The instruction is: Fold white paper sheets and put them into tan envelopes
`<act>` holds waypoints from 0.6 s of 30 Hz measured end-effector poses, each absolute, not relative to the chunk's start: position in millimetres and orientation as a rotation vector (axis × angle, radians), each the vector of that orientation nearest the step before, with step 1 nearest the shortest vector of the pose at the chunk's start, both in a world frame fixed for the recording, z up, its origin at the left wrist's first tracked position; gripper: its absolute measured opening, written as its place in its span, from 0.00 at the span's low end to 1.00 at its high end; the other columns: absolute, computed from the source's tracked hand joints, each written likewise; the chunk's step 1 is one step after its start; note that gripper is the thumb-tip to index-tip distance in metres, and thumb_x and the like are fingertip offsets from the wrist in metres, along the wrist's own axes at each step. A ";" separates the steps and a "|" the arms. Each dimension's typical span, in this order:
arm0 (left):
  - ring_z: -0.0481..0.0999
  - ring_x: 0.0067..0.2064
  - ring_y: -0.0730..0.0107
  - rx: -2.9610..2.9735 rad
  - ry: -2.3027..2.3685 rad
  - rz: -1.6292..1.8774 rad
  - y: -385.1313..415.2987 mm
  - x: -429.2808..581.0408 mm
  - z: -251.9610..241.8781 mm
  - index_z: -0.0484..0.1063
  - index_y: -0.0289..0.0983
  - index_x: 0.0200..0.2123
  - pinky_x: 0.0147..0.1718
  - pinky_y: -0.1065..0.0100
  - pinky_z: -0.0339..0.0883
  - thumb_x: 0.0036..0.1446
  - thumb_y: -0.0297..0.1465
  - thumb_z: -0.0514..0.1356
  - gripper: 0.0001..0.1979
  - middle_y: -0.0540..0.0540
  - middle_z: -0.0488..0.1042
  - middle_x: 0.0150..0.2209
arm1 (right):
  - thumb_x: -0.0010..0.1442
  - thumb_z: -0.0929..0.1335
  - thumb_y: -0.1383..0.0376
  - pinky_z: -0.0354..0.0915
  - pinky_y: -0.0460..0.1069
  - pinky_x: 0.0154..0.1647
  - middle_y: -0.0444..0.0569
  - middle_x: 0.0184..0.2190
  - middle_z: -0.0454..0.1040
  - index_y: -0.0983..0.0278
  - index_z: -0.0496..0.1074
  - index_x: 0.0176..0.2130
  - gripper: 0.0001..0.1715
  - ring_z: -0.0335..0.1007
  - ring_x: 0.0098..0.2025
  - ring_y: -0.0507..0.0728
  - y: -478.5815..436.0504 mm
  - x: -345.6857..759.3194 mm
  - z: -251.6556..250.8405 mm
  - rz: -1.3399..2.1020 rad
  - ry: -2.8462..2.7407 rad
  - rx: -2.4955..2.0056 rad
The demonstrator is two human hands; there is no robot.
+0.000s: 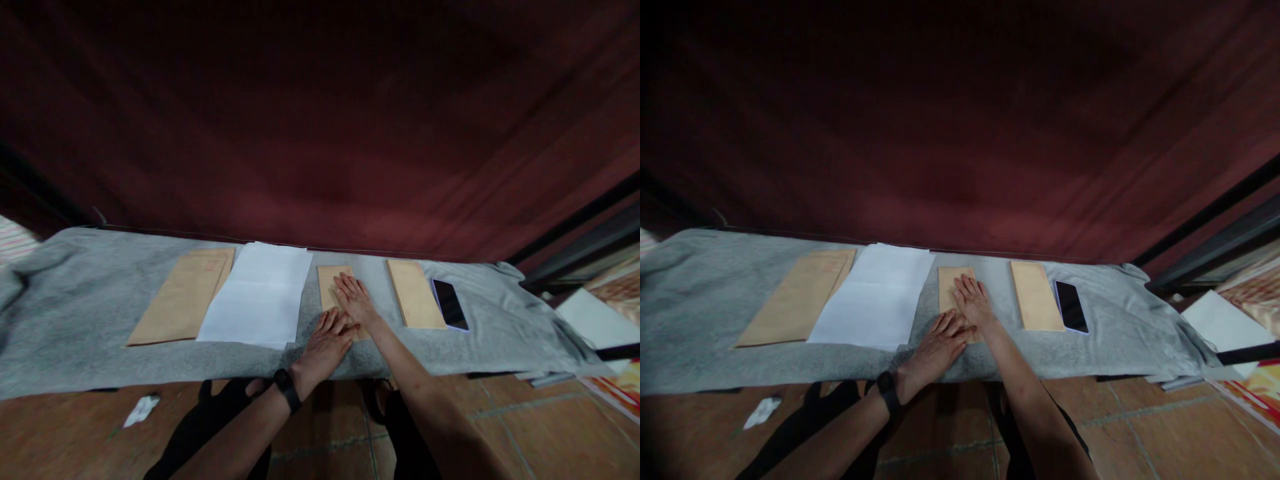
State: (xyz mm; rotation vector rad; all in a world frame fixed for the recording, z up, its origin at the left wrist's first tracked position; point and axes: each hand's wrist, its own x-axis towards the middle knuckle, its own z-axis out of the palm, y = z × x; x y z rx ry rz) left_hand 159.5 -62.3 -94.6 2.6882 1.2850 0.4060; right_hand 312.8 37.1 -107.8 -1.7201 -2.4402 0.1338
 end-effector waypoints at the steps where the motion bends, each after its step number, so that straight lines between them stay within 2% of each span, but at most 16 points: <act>1: 0.58 0.68 0.54 2.699 1.270 0.390 -61.6 158.9 -94.0 0.66 0.48 0.62 0.66 0.47 0.53 0.69 0.35 0.52 0.19 0.46 0.65 0.66 | 0.75 0.50 0.56 0.45 0.60 0.71 0.49 0.72 0.50 0.58 0.53 0.71 0.30 0.44 0.74 0.58 42.9 312.2 -108.2 0.103 -2.434 -1.729; 5: 0.61 0.67 0.58 2.782 1.214 0.347 -61.9 156.5 -91.0 0.65 0.48 0.61 0.67 0.49 0.52 0.70 0.30 0.50 0.19 0.48 0.64 0.66 | 0.75 0.51 0.55 0.44 0.61 0.71 0.51 0.72 0.52 0.60 0.53 0.71 0.31 0.47 0.73 0.60 61.1 310.5 -110.0 0.020 -2.386 -1.776; 8: 0.62 0.67 0.59 2.847 1.188 0.281 -64.6 156.5 -88.9 0.65 0.43 0.60 0.66 0.51 0.52 0.68 0.25 0.50 0.20 0.45 0.65 0.65 | 0.74 0.52 0.55 0.44 0.62 0.71 0.52 0.72 0.52 0.60 0.53 0.71 0.31 0.48 0.72 0.61 70.8 311.0 -111.7 -0.001 -2.372 -1.795; 12: 0.66 0.65 0.60 2.902 1.202 0.175 -68.1 159.1 -86.8 0.67 0.34 0.59 0.64 0.56 0.58 0.65 0.21 0.49 0.20 0.38 0.69 0.62 | 0.74 0.53 0.56 0.43 0.63 0.71 0.53 0.72 0.53 0.61 0.54 0.71 0.31 0.49 0.72 0.61 79.3 312.2 -113.6 -0.006 -2.329 -1.818; 15: 0.71 0.62 0.59 2.946 1.154 0.142 -68.8 160.4 -84.7 0.70 0.30 0.55 0.61 0.58 0.62 0.64 0.20 0.50 0.19 0.35 0.72 0.60 | 0.74 0.53 0.56 0.42 0.64 0.71 0.55 0.71 0.55 0.64 0.55 0.70 0.32 0.49 0.72 0.63 79.0 310.9 -114.0 -0.052 -2.266 -1.825; 18: 0.73 0.59 0.60 2.957 1.128 0.165 -68.6 160.9 -82.5 0.71 0.29 0.53 0.59 0.60 0.64 0.63 0.19 0.51 0.18 0.34 0.74 0.57 | 0.74 0.52 0.57 0.39 0.64 0.72 0.54 0.71 0.54 0.64 0.56 0.70 0.31 0.47 0.73 0.63 70.0 309.2 -113.6 -0.066 -2.304 -1.753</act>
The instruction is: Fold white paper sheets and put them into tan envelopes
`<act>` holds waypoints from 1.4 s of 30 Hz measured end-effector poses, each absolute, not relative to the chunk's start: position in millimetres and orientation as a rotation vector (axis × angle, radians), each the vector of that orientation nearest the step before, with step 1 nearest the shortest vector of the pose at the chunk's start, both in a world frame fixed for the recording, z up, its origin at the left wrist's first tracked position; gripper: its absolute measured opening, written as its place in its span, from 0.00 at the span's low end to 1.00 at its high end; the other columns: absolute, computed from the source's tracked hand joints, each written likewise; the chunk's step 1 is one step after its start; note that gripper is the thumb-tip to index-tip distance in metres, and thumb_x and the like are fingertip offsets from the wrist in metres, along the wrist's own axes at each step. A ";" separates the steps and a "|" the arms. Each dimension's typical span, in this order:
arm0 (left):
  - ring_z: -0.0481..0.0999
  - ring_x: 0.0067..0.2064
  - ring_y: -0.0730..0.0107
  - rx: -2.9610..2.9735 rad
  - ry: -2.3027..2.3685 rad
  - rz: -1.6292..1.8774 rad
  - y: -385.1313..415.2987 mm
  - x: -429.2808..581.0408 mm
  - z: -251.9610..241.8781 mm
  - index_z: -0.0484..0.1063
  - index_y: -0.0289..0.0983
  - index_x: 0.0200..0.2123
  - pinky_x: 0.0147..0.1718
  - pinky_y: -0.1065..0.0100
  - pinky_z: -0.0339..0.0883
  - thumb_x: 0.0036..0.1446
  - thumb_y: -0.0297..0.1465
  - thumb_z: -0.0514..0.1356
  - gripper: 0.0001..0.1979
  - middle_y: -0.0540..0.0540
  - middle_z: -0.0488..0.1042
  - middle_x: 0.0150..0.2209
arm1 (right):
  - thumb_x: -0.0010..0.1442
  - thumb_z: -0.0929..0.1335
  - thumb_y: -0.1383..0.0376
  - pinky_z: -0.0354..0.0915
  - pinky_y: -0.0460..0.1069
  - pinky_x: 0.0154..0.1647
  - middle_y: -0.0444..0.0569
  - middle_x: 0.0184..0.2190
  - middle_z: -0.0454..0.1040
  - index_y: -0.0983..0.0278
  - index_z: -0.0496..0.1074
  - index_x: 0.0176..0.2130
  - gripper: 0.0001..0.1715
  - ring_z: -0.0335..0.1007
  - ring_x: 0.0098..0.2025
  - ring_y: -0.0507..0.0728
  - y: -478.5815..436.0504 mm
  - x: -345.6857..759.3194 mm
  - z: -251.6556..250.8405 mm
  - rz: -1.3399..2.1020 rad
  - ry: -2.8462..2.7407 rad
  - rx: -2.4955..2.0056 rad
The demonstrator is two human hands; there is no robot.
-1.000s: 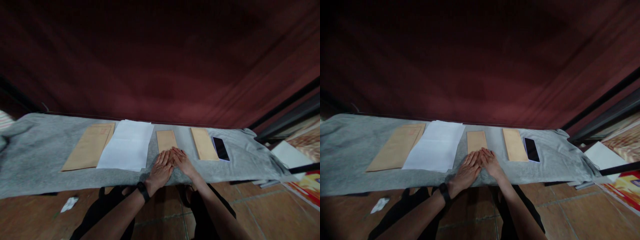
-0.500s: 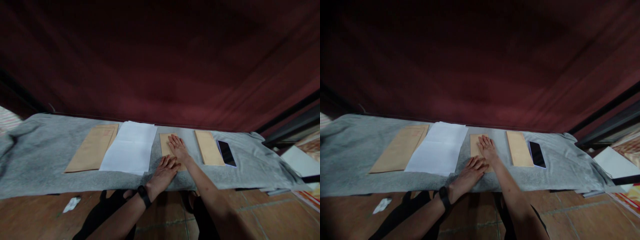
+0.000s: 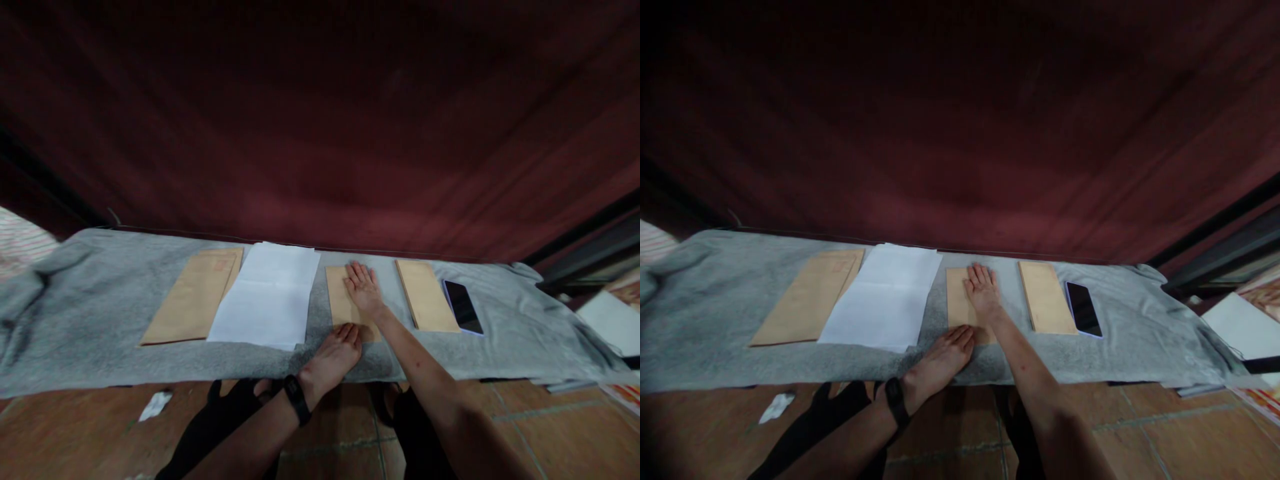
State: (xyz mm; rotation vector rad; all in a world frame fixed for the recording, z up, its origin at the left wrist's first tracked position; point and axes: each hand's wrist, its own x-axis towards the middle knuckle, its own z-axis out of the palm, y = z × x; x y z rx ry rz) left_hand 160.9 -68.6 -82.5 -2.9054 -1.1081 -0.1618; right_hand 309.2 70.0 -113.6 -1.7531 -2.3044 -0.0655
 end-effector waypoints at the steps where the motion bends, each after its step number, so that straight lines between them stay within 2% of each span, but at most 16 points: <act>1: 0.73 0.59 0.61 -2.909 -1.106 -0.167 -68.7 161.1 -81.9 0.71 0.29 0.53 0.59 0.60 0.64 0.63 0.18 0.51 0.17 0.35 0.74 0.57 | 0.74 0.52 0.57 0.39 0.63 0.72 0.53 0.71 0.54 0.63 0.56 0.70 0.31 0.47 0.73 0.61 64.9 309.1 -113.4 -0.044 -2.346 -1.712; 5: 0.73 0.59 0.59 -2.913 -1.121 -0.149 -71.8 162.8 -79.4 0.72 0.30 0.51 0.58 0.60 0.65 0.63 0.19 0.51 0.17 0.35 0.74 0.57 | 0.75 0.50 0.55 0.42 0.59 0.73 0.48 0.72 0.50 0.59 0.50 0.72 0.32 0.44 0.74 0.56 37.9 314.2 -111.8 0.103 -2.504 -1.596; 9: 0.72 0.60 0.57 -2.911 -1.172 -0.129 -77.9 163.8 -72.9 0.71 0.32 0.51 0.56 0.58 0.67 0.62 0.18 0.49 0.18 0.36 0.74 0.57 | 0.75 0.50 0.54 0.42 0.59 0.73 0.49 0.74 0.44 0.60 0.45 0.73 0.33 0.40 0.74 0.56 8.4 325.7 -108.9 0.193 -2.557 -1.567; 12: 0.73 0.59 0.59 -2.918 -1.219 -0.150 -80.8 162.6 -66.2 0.70 0.34 0.52 0.55 0.58 0.68 0.62 0.18 0.48 0.19 0.37 0.74 0.56 | 0.75 0.51 0.56 0.44 0.59 0.73 0.50 0.74 0.44 0.59 0.43 0.73 0.32 0.40 0.74 0.56 -8.9 333.2 -105.3 0.249 -2.575 -1.561; 19: 0.74 0.56 0.60 -2.935 -1.257 -0.132 -80.0 157.4 -61.0 0.68 0.35 0.54 0.54 0.59 0.68 0.62 0.17 0.48 0.20 0.39 0.75 0.55 | 0.75 0.50 0.55 0.47 0.58 0.73 0.50 0.73 0.48 0.62 0.49 0.72 0.32 0.42 0.74 0.56 -37.5 341.7 -102.5 0.383 -2.501 -1.619; 23: 0.73 0.58 0.58 -2.987 -1.301 -0.208 -79.7 153.8 -65.5 0.66 0.34 0.56 0.54 0.57 0.69 0.61 0.17 0.49 0.21 0.39 0.73 0.57 | 0.74 0.53 0.58 0.46 0.59 0.73 0.52 0.72 0.49 0.64 0.51 0.71 0.31 0.44 0.74 0.57 -50.5 337.4 -107.2 0.269 -2.429 -1.662; 28: 0.75 0.55 0.64 -2.985 -1.562 -0.419 -70.1 152.8 -70.7 0.69 0.38 0.52 0.55 0.61 0.69 0.64 0.22 0.49 0.17 0.43 0.76 0.52 | 0.74 0.53 0.57 0.44 0.60 0.73 0.51 0.73 0.48 0.62 0.50 0.72 0.32 0.44 0.74 0.58 -56.0 330.8 -108.0 0.199 -2.413 -1.688; 31: 0.65 0.66 0.60 -2.832 -1.654 -0.490 -62.1 157.5 -82.7 0.61 0.33 0.64 0.63 0.57 0.61 0.67 0.28 0.47 0.23 0.36 0.68 0.63 | 0.74 0.53 0.56 0.42 0.61 0.73 0.51 0.73 0.46 0.64 0.50 0.72 0.32 0.42 0.74 0.59 -55.6 332.3 -109.0 0.204 -2.426 -1.692; 34: 0.54 0.71 0.58 -2.761 -1.653 -0.449 -56.2 166.5 -99.6 0.54 0.29 0.68 0.68 0.54 0.51 0.69 0.34 0.45 0.28 0.35 0.58 0.70 | 0.73 0.53 0.59 0.41 0.60 0.74 0.50 0.73 0.44 0.65 0.50 0.72 0.32 0.40 0.74 0.58 -55.0 335.4 -112.3 0.213 -2.460 -1.669; 38: 0.51 0.72 0.59 -2.684 -1.728 -0.390 -45.5 180.4 -112.4 0.53 0.29 0.69 0.69 0.54 0.47 0.69 0.35 0.41 0.29 0.36 0.56 0.71 | 0.71 0.53 0.64 0.40 0.62 0.74 0.52 0.73 0.45 0.67 0.50 0.72 0.33 0.39 0.75 0.59 -54.3 336.0 -115.4 0.204 -2.479 -1.646; 42: 0.49 0.73 0.60 -2.667 -1.740 -0.367 -22.0 190.5 -111.4 0.55 0.31 0.69 0.69 0.53 0.46 0.70 0.33 0.39 0.28 0.38 0.56 0.70 | 0.70 0.55 0.63 0.41 0.63 0.74 0.56 0.73 0.46 0.72 0.51 0.71 0.34 0.40 0.74 0.63 -53.2 332.6 -115.6 0.227 -2.470 -1.648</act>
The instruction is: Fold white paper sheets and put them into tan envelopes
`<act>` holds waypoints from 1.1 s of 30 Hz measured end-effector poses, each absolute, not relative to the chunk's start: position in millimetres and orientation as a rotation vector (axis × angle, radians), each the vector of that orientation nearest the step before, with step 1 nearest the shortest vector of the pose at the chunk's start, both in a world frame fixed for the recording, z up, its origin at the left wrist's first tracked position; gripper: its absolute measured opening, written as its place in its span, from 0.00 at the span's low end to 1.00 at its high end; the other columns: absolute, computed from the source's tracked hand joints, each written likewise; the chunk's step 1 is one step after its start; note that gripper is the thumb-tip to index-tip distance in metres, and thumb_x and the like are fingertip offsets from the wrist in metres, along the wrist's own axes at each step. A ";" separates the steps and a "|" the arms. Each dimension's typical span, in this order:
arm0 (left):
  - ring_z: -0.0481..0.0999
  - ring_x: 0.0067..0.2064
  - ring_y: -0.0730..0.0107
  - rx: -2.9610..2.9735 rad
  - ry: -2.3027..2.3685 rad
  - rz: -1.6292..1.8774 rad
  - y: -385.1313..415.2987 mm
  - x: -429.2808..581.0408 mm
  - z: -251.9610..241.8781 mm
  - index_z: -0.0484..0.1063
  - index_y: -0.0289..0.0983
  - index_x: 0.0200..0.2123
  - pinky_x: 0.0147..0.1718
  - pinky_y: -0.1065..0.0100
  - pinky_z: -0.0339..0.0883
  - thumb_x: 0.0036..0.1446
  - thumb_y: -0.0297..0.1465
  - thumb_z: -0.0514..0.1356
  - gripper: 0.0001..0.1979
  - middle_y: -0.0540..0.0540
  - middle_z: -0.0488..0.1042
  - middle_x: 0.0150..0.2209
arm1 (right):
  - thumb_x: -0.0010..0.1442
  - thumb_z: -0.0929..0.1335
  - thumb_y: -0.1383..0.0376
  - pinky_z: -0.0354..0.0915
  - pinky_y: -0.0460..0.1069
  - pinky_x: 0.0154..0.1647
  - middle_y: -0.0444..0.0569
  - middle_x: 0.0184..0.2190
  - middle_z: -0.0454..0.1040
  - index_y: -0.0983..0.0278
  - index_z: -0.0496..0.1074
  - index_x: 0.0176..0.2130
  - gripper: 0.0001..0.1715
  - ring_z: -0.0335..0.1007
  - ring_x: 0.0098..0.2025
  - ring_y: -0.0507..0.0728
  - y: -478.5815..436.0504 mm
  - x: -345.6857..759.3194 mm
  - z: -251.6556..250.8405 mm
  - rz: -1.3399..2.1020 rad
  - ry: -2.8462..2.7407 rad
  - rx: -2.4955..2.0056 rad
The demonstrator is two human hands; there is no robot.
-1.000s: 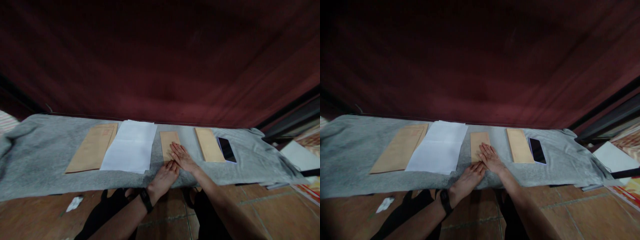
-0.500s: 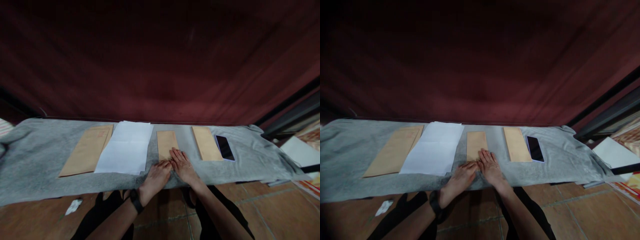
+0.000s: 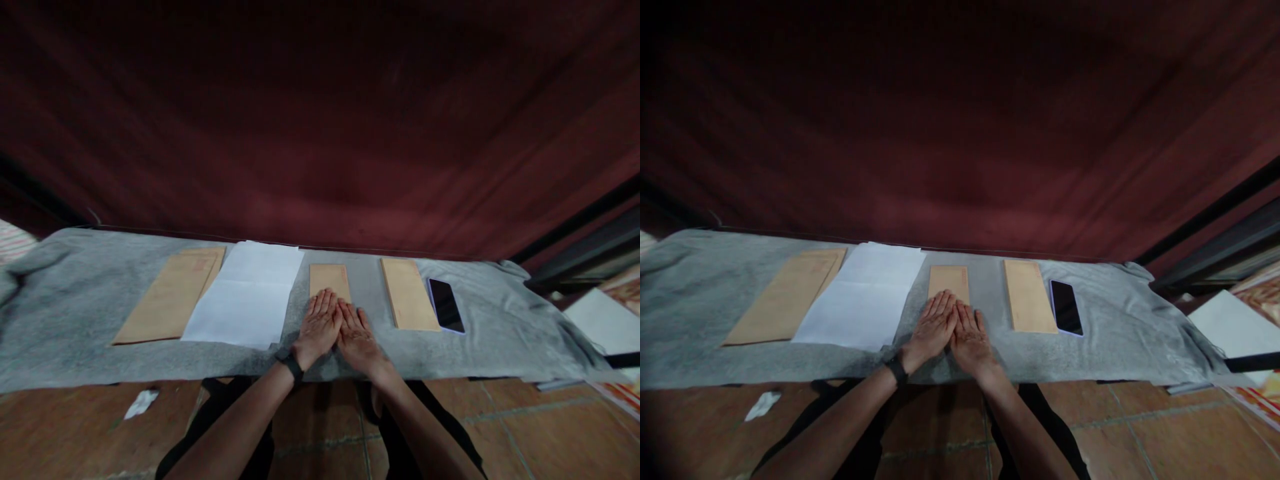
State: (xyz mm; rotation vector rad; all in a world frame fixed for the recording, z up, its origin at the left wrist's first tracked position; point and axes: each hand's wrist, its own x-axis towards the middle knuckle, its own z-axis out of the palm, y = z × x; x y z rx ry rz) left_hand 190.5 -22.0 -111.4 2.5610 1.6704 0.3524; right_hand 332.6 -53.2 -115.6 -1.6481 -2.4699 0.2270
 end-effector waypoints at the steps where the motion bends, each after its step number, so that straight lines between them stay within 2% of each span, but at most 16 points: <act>1: 0.49 0.73 0.60 2.555 1.679 0.358 -14.3 192.8 -110.6 0.56 0.31 0.69 0.69 0.53 0.45 0.70 0.33 0.39 0.28 0.38 0.56 0.71 | 0.71 0.55 0.62 0.41 0.64 0.74 0.57 0.72 0.47 0.73 0.51 0.71 0.34 0.41 0.74 0.63 -52.9 331.9 -115.5 0.240 -2.463 -1.657; 8: 0.48 0.73 0.59 2.465 1.689 0.357 36.7 208.8 -111.5 0.54 0.40 0.70 0.69 0.47 0.40 0.69 0.35 0.42 0.28 0.46 0.55 0.71 | 0.72 0.54 0.57 0.41 0.64 0.73 0.60 0.70 0.55 0.72 0.60 0.68 0.33 0.43 0.74 0.64 -51.0 330.4 -115.6 0.295 -2.450 -1.669; 13: 0.48 0.73 0.59 2.452 1.689 0.382 56.7 211.5 -115.5 0.53 0.43 0.71 0.69 0.47 0.38 0.69 0.34 0.42 0.28 0.48 0.56 0.71 | 0.73 0.53 0.55 0.42 0.64 0.73 0.59 0.70 0.55 0.70 0.59 0.68 0.34 0.43 0.74 0.63 -50.6 330.2 -113.6 0.315 -2.435 -1.687; 17: 0.48 0.73 0.59 2.451 1.701 0.406 61.6 211.0 -114.9 0.52 0.44 0.71 0.69 0.47 0.38 0.69 0.34 0.41 0.28 0.47 0.55 0.71 | 0.73 0.53 0.54 0.41 0.64 0.74 0.58 0.71 0.53 0.70 0.57 0.69 0.34 0.43 0.74 0.62 -50.6 331.3 -111.9 0.321 -2.430 -1.685; 21: 0.48 0.73 0.59 2.445 1.718 0.394 55.9 209.5 -112.3 0.54 0.40 0.70 0.70 0.48 0.38 0.70 0.34 0.40 0.28 0.44 0.55 0.71 | 0.73 0.53 0.56 0.42 0.63 0.73 0.57 0.70 0.55 0.68 0.59 0.68 0.33 0.44 0.74 0.62 -49.9 336.2 -110.7 0.315 -2.450 -1.650; 26: 0.48 0.73 0.57 2.489 1.697 0.425 32.5 201.6 -110.8 0.55 0.40 0.70 0.70 0.49 0.37 0.71 0.42 0.41 0.29 0.44 0.53 0.72 | 0.73 0.54 0.59 0.45 0.61 0.73 0.56 0.70 0.57 0.67 0.62 0.67 0.30 0.48 0.73 0.61 -47.7 347.6 -112.1 0.305 -2.473 -1.570; 29: 0.47 0.73 0.56 2.534 1.669 0.448 15.2 196.5 -109.7 0.54 0.40 0.70 0.70 0.50 0.36 0.71 0.45 0.42 0.30 0.43 0.52 0.72 | 0.72 0.55 0.61 0.46 0.59 0.73 0.56 0.70 0.57 0.69 0.59 0.68 0.31 0.49 0.73 0.60 -45.1 354.2 -113.1 0.315 -2.456 -1.579; 33: 0.46 0.73 0.55 2.566 1.659 0.396 -3.6 193.7 -107.6 0.54 0.39 0.70 0.70 0.49 0.37 0.71 0.46 0.43 0.31 0.42 0.51 0.73 | 0.72 0.54 0.61 0.47 0.59 0.72 0.53 0.71 0.54 0.66 0.55 0.70 0.31 0.49 0.73 0.59 -40.0 359.1 -110.0 0.342 -2.428 -1.609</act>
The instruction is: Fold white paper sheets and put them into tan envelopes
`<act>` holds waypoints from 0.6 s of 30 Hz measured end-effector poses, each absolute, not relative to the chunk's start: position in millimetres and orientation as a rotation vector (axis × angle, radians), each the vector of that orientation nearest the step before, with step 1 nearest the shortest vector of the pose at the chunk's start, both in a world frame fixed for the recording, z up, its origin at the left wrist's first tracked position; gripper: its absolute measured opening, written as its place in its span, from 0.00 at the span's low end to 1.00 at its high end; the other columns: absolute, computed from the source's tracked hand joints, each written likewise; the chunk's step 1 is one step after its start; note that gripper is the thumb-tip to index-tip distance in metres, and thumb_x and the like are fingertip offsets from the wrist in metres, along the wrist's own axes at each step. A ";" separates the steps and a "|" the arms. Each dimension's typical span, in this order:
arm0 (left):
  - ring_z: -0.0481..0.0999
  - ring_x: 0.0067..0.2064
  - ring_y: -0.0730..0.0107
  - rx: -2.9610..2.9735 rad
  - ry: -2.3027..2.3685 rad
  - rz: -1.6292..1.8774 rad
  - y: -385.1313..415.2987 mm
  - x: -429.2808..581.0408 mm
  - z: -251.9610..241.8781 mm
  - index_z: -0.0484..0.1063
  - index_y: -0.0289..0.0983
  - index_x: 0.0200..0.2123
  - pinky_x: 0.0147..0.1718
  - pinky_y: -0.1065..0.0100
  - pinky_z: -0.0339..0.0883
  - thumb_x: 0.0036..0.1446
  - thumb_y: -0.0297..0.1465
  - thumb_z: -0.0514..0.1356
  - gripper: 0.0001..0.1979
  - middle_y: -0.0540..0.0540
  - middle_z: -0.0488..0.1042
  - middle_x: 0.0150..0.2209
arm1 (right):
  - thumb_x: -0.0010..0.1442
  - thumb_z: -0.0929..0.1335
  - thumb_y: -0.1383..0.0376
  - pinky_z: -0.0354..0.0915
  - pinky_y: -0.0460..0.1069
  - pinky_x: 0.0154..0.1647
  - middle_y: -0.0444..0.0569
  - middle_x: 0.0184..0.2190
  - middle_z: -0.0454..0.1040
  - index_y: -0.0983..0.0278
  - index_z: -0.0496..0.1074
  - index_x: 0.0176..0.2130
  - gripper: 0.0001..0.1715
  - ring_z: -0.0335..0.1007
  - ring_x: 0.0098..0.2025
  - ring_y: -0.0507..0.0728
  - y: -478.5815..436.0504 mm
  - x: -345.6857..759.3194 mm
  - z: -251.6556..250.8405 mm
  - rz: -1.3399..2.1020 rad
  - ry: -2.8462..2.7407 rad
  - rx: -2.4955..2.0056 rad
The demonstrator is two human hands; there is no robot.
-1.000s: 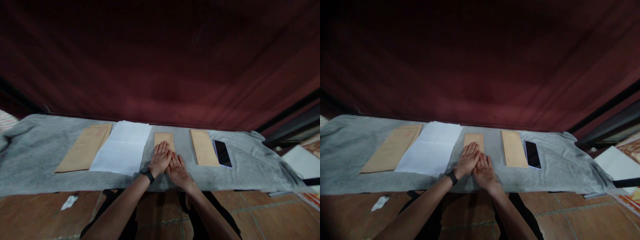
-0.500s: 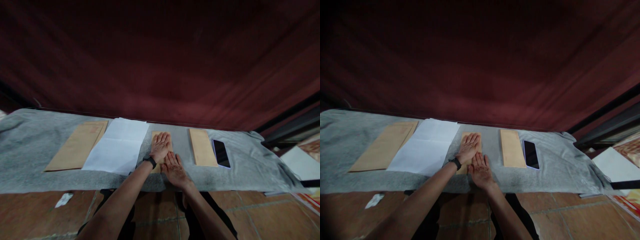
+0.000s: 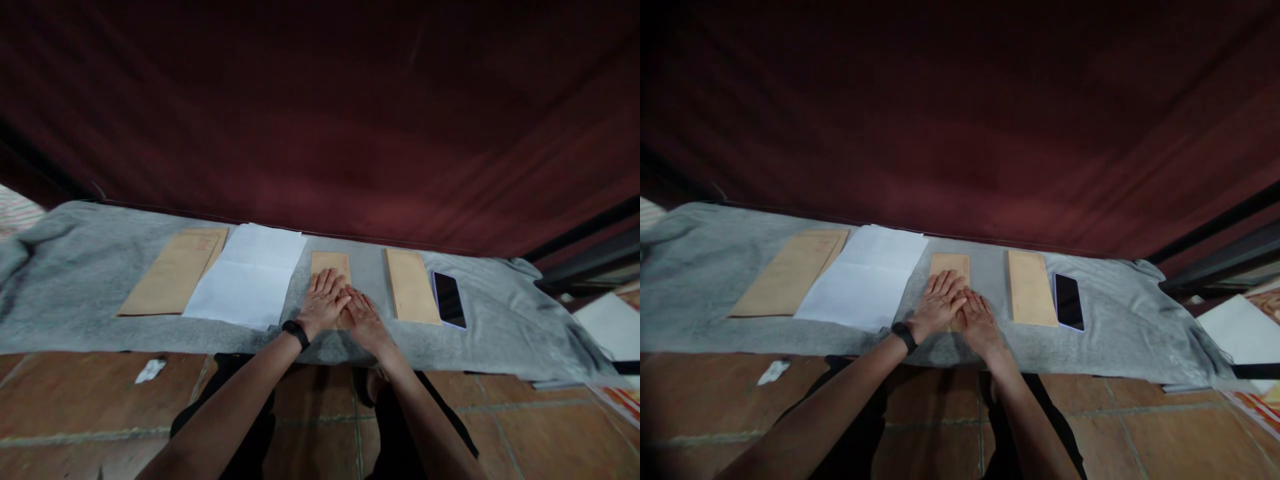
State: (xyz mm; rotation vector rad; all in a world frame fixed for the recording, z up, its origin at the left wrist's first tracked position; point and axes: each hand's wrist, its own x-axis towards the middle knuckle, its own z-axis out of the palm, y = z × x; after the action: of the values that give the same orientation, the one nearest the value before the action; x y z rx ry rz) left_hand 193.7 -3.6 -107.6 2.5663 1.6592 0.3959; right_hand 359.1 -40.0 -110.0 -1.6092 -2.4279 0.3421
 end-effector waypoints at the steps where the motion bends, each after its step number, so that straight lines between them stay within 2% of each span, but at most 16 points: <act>1: 0.46 0.74 0.54 2.577 1.658 0.376 -7.9 193.5 -107.4 0.54 0.39 0.70 0.70 0.48 0.37 0.70 0.46 0.43 0.31 0.42 0.51 0.73 | 0.72 0.54 0.61 0.48 0.60 0.72 0.53 0.71 0.53 0.66 0.54 0.71 0.32 0.48 0.73 0.59 -38.8 359.7 -108.6 0.348 -2.423 -1.611; 5: 0.45 0.74 0.52 2.615 1.653 0.310 -25.5 193.0 -109.8 0.54 0.35 0.70 0.70 0.47 0.38 0.70 0.47 0.42 0.32 0.40 0.50 0.73 | 0.70 0.56 0.63 0.49 0.61 0.71 0.55 0.71 0.53 0.67 0.53 0.71 0.33 0.48 0.73 0.60 -34.3 363.7 -105.3 0.362 -2.439 -1.590; 10: 0.44 0.74 0.54 2.671 1.636 0.294 -41.5 192.9 -114.2 0.54 0.34 0.70 0.70 0.47 0.38 0.70 0.46 0.42 0.32 0.38 0.49 0.73 | 0.69 0.56 0.68 0.51 0.61 0.70 0.54 0.69 0.59 0.64 0.60 0.68 0.30 0.52 0.71 0.59 -23.5 374.9 -108.4 0.375 -2.420 -1.522; 14: 0.46 0.73 0.53 2.672 1.645 0.299 -43.4 193.7 -111.8 0.54 0.34 0.70 0.70 0.45 0.38 0.70 0.44 0.42 0.31 0.37 0.50 0.73 | 0.72 0.54 0.62 0.50 0.61 0.70 0.55 0.66 0.65 0.64 0.66 0.64 0.28 0.57 0.69 0.58 -16.3 373.1 -108.0 0.386 -2.318 -1.514; 18: 0.48 0.73 0.52 2.687 1.605 0.282 -43.2 193.4 -107.0 0.53 0.33 0.70 0.69 0.45 0.39 0.70 0.43 0.44 0.31 0.35 0.52 0.72 | 0.74 0.51 0.57 0.48 0.61 0.71 0.53 0.68 0.62 0.63 0.63 0.67 0.31 0.54 0.70 0.56 -18.2 357.7 -106.0 0.431 -2.291 -1.488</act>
State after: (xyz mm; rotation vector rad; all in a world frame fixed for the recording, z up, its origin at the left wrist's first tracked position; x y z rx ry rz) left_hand 193.4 -43.2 -107.0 2.6872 1.6052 0.2822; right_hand 357.7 -18.2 -106.0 -1.4881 -2.2907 0.4313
